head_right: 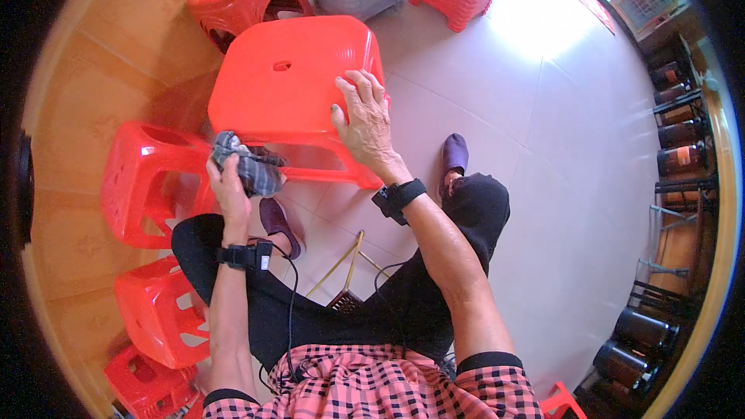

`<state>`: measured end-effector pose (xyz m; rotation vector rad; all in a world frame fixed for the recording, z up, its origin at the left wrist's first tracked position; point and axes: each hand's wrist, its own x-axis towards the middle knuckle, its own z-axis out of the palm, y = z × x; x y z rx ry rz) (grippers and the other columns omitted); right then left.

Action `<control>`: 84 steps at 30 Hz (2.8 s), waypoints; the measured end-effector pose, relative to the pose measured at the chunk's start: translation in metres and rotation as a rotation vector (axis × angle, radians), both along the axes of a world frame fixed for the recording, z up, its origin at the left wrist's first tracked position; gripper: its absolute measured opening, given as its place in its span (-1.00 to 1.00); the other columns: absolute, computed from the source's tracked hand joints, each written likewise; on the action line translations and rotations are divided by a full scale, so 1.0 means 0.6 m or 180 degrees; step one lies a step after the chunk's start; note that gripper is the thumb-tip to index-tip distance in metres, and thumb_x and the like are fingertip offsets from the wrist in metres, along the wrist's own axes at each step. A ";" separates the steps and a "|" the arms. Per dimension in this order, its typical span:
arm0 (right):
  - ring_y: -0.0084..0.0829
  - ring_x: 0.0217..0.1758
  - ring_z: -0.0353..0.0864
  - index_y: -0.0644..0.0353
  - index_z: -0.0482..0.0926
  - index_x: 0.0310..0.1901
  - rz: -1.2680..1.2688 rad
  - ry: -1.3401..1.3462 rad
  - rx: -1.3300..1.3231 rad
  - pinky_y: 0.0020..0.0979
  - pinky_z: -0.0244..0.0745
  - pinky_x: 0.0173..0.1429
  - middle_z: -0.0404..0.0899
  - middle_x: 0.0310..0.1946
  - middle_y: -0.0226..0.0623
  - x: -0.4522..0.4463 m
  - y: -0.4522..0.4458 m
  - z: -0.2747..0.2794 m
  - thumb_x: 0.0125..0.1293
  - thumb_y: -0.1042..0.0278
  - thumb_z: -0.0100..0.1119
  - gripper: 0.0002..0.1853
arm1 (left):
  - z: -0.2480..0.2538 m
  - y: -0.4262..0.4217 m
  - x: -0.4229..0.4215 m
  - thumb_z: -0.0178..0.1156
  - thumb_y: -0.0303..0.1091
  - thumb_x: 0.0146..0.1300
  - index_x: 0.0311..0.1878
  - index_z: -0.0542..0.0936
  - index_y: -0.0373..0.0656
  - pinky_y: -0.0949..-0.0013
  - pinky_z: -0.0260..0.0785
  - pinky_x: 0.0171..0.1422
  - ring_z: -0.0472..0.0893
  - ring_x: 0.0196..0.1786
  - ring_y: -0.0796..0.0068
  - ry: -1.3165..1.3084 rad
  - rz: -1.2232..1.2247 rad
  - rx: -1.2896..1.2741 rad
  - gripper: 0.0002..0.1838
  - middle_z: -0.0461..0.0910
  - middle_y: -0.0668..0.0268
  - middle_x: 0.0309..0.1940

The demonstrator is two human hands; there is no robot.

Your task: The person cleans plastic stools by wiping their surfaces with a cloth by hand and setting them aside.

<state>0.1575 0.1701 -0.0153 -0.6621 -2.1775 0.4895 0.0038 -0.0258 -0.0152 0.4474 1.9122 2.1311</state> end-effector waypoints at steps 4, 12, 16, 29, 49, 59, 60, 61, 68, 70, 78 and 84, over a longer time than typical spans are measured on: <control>-0.08 0.35 0.17 0.18 0.42 0.11 -0.0021 -0.0050 -0.0051 -0.06 0.18 0.36 0.27 0.21 -0.19 -0.002 0.000 -0.004 0.11 0.40 0.19 -0.53 | -0.004 0.008 0.068 0.08 -0.35 0.25 0.14 0.34 -0.28 0.41 0.35 0.06 0.48 -0.08 0.51 0.0212 -0.0577 -0.0431 -0.59 0.49 0.23 -0.09; -0.06 0.37 0.14 0.19 0.40 0.17 0.0082 -0.0223 -0.0058 -0.08 0.19 0.38 0.24 0.26 -0.17 0.004 0.000 0.000 0.11 0.19 0.29 -0.41 | -0.069 -0.007 0.178 0.08 -0.46 0.15 0.12 0.38 -0.26 0.39 0.36 0.05 0.51 -0.14 0.46 0.0024 -0.1976 -0.0693 -0.58 0.52 0.28 -0.16; -0.05 0.37 0.13 0.20 0.39 0.18 0.0176 -0.0232 0.0000 -0.08 0.19 0.38 0.23 0.26 -0.16 0.009 0.005 0.002 0.09 0.15 0.31 -0.38 | -0.040 -0.015 0.187 0.08 -0.46 0.18 0.09 0.39 -0.26 0.43 0.38 0.01 0.52 -0.17 0.53 -0.0737 -0.2087 -0.0675 -0.62 0.54 0.30 -0.22; -0.09 0.36 0.20 0.26 0.42 0.14 0.0012 -0.0588 0.0444 -0.04 0.07 0.37 0.32 0.20 -0.14 -0.001 -0.008 0.020 0.04 0.08 0.34 -0.34 | -0.067 -0.017 0.203 0.23 -0.27 0.21 0.22 0.35 -0.24 0.43 0.34 0.09 0.48 -0.08 0.54 -0.1122 -0.2005 -0.0188 -0.46 0.53 0.31 -0.11; -0.23 0.25 0.35 0.16 0.52 0.04 0.0471 -0.0460 0.0596 -0.15 0.13 0.33 0.47 0.11 -0.29 0.044 -0.025 0.030 0.04 0.12 0.34 -0.48 | -0.031 -0.021 0.142 0.14 -0.46 0.11 0.22 0.27 -0.34 0.29 0.37 0.11 0.48 -0.02 0.26 0.0460 -0.1220 -0.0366 -0.43 0.42 0.08 -0.05; -0.21 -0.21 0.45 0.10 0.43 -0.47 -0.0876 -0.1019 0.0672 -0.15 0.26 -0.12 0.45 -0.40 -0.34 0.010 -0.010 0.051 0.16 0.16 0.22 -0.76 | 0.000 -0.034 0.136 0.16 -0.53 -0.01 0.23 0.27 -0.36 0.12 0.31 0.18 0.40 0.07 -0.04 0.2065 -0.1134 -0.0757 -0.36 0.33 -0.01 0.02; -0.21 -0.21 0.45 0.10 0.43 -0.47 -0.0861 -0.1025 0.0640 -0.15 0.26 -0.12 0.45 -0.40 -0.34 0.005 -0.005 0.050 0.16 0.16 0.22 -0.76 | 0.004 -0.035 0.133 0.16 -0.53 -0.01 0.23 0.27 -0.36 0.12 0.31 0.18 0.40 0.07 -0.04 0.2056 -0.1137 -0.0792 -0.36 0.33 -0.01 0.02; -0.20 -0.20 0.45 0.10 0.42 -0.48 -0.0873 -0.1005 0.0615 -0.14 0.26 -0.13 0.46 -0.39 -0.34 0.004 0.000 0.050 0.14 0.16 0.21 -0.76 | 0.009 -0.037 0.130 0.17 -0.54 -0.03 0.22 0.29 -0.35 0.12 0.31 0.18 0.40 0.07 -0.04 0.2195 -0.1087 -0.0876 -0.35 0.33 0.00 0.03; -0.18 -0.20 0.43 0.08 0.39 -0.49 -0.0757 -0.0655 0.0507 -0.16 0.24 -0.16 0.44 -0.39 -0.34 0.009 0.006 0.032 0.10 0.22 0.23 -0.78 | 0.002 -0.071 0.070 0.18 -0.53 -0.09 0.18 0.32 -0.31 0.13 0.33 0.14 0.42 0.05 -0.04 0.2355 -0.0704 -0.1218 -0.36 0.36 0.00 0.00; -0.19 -0.20 0.42 0.08 0.39 -0.49 -0.0754 -0.0645 0.0477 -0.16 0.24 -0.16 0.44 -0.39 -0.34 0.008 0.005 0.031 0.09 0.23 0.23 -0.78 | -0.020 -0.080 0.055 0.14 -0.54 -0.02 0.18 0.33 -0.29 0.18 0.35 0.11 0.47 0.02 0.07 0.2227 -0.0308 -0.1203 -0.41 0.40 0.04 -0.05; -0.20 -0.19 0.42 0.08 0.39 -0.49 -0.0748 -0.0603 0.0478 -0.18 0.24 -0.13 0.43 -0.39 -0.33 0.009 0.002 0.031 0.09 0.26 0.23 -0.79 | 0.004 -0.099 0.007 0.12 -0.43 0.15 0.17 0.34 -0.30 0.34 0.32 0.15 0.48 -0.03 0.41 0.0603 0.0283 -0.0598 -0.51 0.48 0.20 -0.07; -0.20 -0.20 0.42 0.09 0.39 -0.50 -0.0748 -0.0454 0.0419 -0.17 0.24 -0.13 0.43 -0.40 -0.34 0.008 0.007 0.025 0.10 0.24 0.23 -0.79 | 0.032 -0.028 -0.001 0.06 -0.44 0.20 0.20 0.28 -0.32 0.29 0.18 0.30 0.42 0.10 0.33 0.2267 0.0511 -0.0755 -0.51 0.42 0.14 0.04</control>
